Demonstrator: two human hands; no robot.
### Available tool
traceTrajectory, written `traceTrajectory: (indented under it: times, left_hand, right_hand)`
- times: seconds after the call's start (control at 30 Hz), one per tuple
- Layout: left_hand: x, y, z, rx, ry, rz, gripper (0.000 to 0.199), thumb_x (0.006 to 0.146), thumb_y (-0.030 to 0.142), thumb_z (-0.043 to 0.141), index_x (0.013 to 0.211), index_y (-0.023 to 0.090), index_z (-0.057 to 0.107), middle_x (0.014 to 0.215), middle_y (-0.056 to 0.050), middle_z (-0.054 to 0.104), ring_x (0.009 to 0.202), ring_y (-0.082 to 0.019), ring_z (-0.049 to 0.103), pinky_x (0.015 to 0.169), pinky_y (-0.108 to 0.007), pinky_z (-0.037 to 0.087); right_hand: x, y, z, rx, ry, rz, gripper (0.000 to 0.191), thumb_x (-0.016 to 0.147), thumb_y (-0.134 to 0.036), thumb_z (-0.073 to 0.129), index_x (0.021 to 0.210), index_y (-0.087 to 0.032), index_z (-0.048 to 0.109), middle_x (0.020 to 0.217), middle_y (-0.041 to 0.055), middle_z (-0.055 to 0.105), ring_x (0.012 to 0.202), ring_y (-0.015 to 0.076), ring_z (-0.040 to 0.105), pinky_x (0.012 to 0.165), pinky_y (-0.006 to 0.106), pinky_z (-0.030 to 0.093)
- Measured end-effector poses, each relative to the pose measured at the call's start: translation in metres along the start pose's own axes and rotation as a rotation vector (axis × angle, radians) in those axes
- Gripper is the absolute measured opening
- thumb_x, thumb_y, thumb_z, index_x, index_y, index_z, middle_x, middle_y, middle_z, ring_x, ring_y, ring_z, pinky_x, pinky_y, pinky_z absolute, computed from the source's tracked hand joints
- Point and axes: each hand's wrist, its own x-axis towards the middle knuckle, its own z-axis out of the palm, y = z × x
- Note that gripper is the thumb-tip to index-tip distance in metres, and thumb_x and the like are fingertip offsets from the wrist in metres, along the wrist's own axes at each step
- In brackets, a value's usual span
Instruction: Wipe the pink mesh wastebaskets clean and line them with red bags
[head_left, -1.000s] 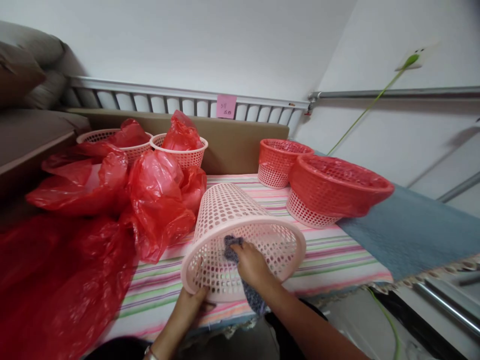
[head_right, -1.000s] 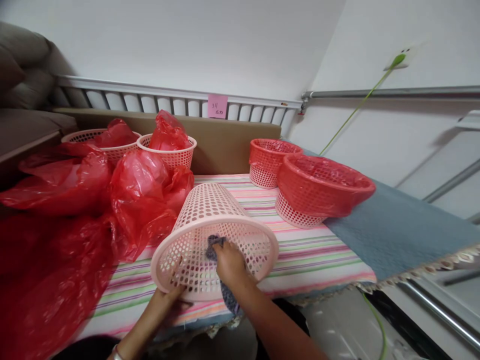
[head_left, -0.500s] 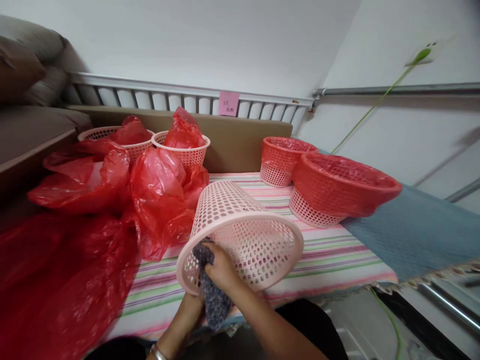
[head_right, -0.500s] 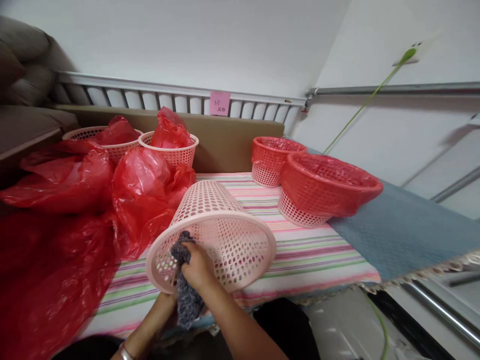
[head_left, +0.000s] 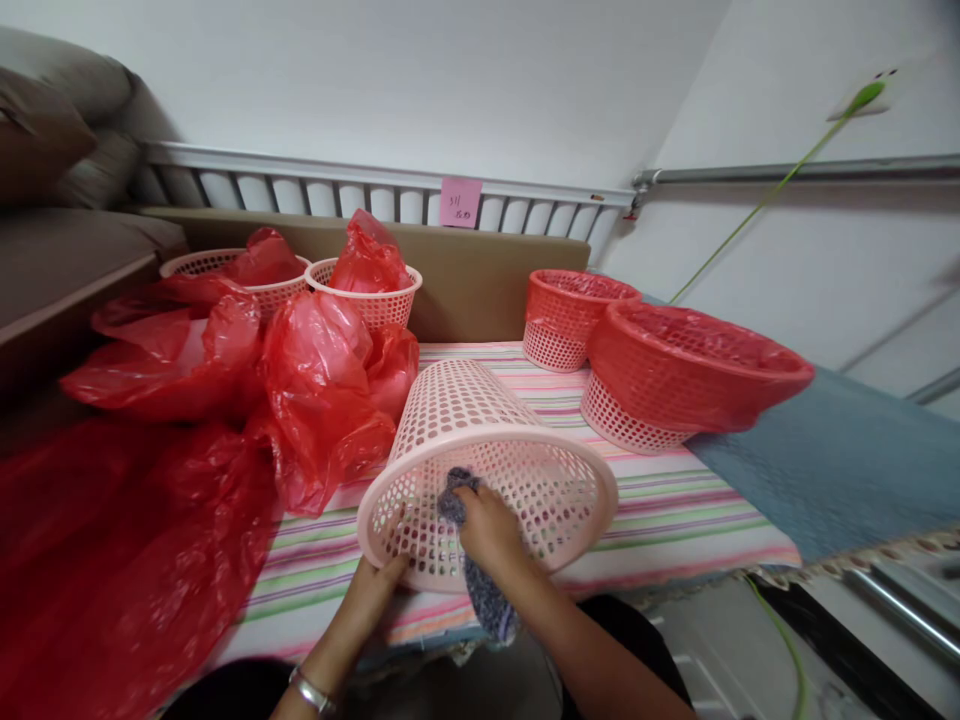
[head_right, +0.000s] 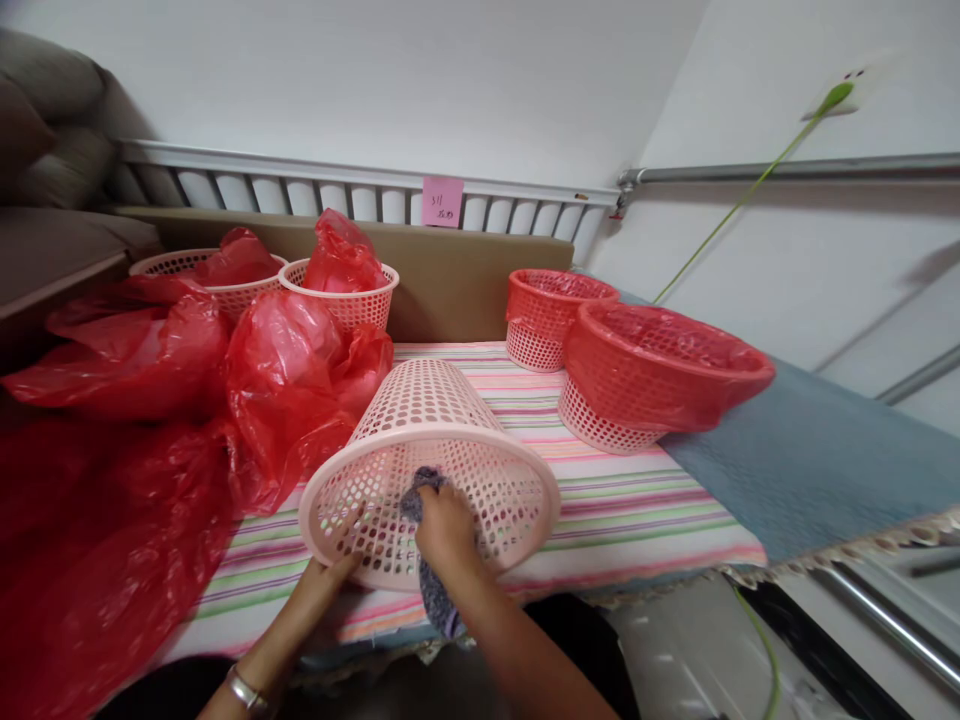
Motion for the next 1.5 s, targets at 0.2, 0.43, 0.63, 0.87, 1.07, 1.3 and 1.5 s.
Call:
traceTrajectory:
  times: [0.2, 0.43, 0.63, 0.87, 1.07, 1.3, 1.5]
  left_hand:
    - [0.002, -0.004, 0.006, -0.088, 0.011, 0.06, 0.069, 0.064, 0.031, 0.067, 0.13, 0.014, 0.052, 0.131, -0.013, 0.06, 0.128, -0.032, 0.047, 0.112, -0.045, 0.029]
    - [-0.003, -0.008, 0.011, -0.119, 0.009, 0.026, 0.076, 0.061, 0.036, 0.073, 0.13, 0.013, 0.051, 0.14, -0.015, 0.05, 0.134, -0.033, 0.038, 0.114, -0.045, 0.025]
    - [-0.009, 0.005, 0.013, -0.089, -0.034, -0.1, 0.093, 0.062, 0.049, 0.073, 0.141, 0.018, 0.035, 0.136, -0.017, 0.054, 0.11, -0.039, 0.06, 0.081, -0.05, 0.055]
    - [-0.012, 0.014, 0.007, 0.019, -0.142, -0.12, 0.089, 0.07, 0.057, 0.064, 0.14, 0.014, 0.03, 0.09, -0.013, 0.071, 0.063, -0.026, 0.068, 0.059, -0.041, 0.058]
    - [-0.012, 0.01, 0.015, 0.04, -0.128, -0.082, 0.078, 0.076, 0.051, 0.059, 0.141, 0.017, 0.03, 0.098, -0.011, 0.07, 0.073, -0.026, 0.069, 0.074, -0.046, 0.057]
    - [-0.021, 0.006, 0.024, 0.02, -0.17, 0.061, 0.079, 0.072, 0.048, 0.066, 0.137, 0.014, 0.039, 0.11, -0.015, 0.069, 0.103, -0.031, 0.064, 0.097, -0.045, 0.046]
    - [-0.025, 0.02, 0.017, 0.101, -0.144, 0.011, 0.055, 0.069, 0.052, 0.067, 0.109, 0.014, 0.062, 0.107, -0.014, 0.071, 0.092, -0.03, 0.067, 0.079, -0.038, 0.055]
  right_hand:
    - [0.011, -0.045, 0.011, 0.475, -0.026, 0.009, 0.057, 0.063, -0.006, 0.051, 0.117, -0.023, 0.062, 0.111, 0.0057, 0.065, 0.103, 0.0208, 0.06, 0.092, 0.031, 0.044]
    - [-0.001, -0.055, 0.014, 0.526, 0.05, -0.118, 0.062, 0.063, -0.008, 0.052, 0.123, -0.02, 0.058, 0.116, 0.0084, 0.061, 0.11, 0.0218, 0.055, 0.098, 0.032, 0.04]
    - [-0.003, -0.017, -0.004, 0.009, -0.021, -0.192, 0.05, 0.07, -0.009, 0.048, 0.116, -0.022, 0.062, 0.103, 0.0104, 0.063, 0.098, 0.0257, 0.057, 0.084, 0.035, 0.043]
    - [0.028, 0.02, -0.021, -0.091, 0.083, 0.025, 0.047, 0.075, -0.004, 0.043, 0.12, -0.008, 0.057, 0.108, 0.0228, 0.057, 0.102, 0.0319, 0.052, 0.083, 0.04, 0.039]
    - [0.036, -0.023, 0.008, 0.158, 0.078, 0.051, 0.05, 0.072, -0.01, 0.049, 0.122, -0.017, 0.056, 0.102, 0.0088, 0.065, 0.094, 0.0215, 0.058, 0.083, 0.029, 0.042]
    - [0.019, -0.052, 0.017, 0.324, 0.112, -0.124, 0.054, 0.07, -0.012, 0.05, 0.122, -0.023, 0.055, 0.113, 0.0057, 0.06, 0.102, 0.0221, 0.054, 0.087, 0.029, 0.041]
    - [0.008, 0.005, 0.004, -0.048, 0.041, -0.138, 0.044, 0.076, -0.009, 0.043, 0.114, -0.022, 0.062, 0.1, 0.0117, 0.06, 0.095, 0.0262, 0.052, 0.08, 0.034, 0.039]
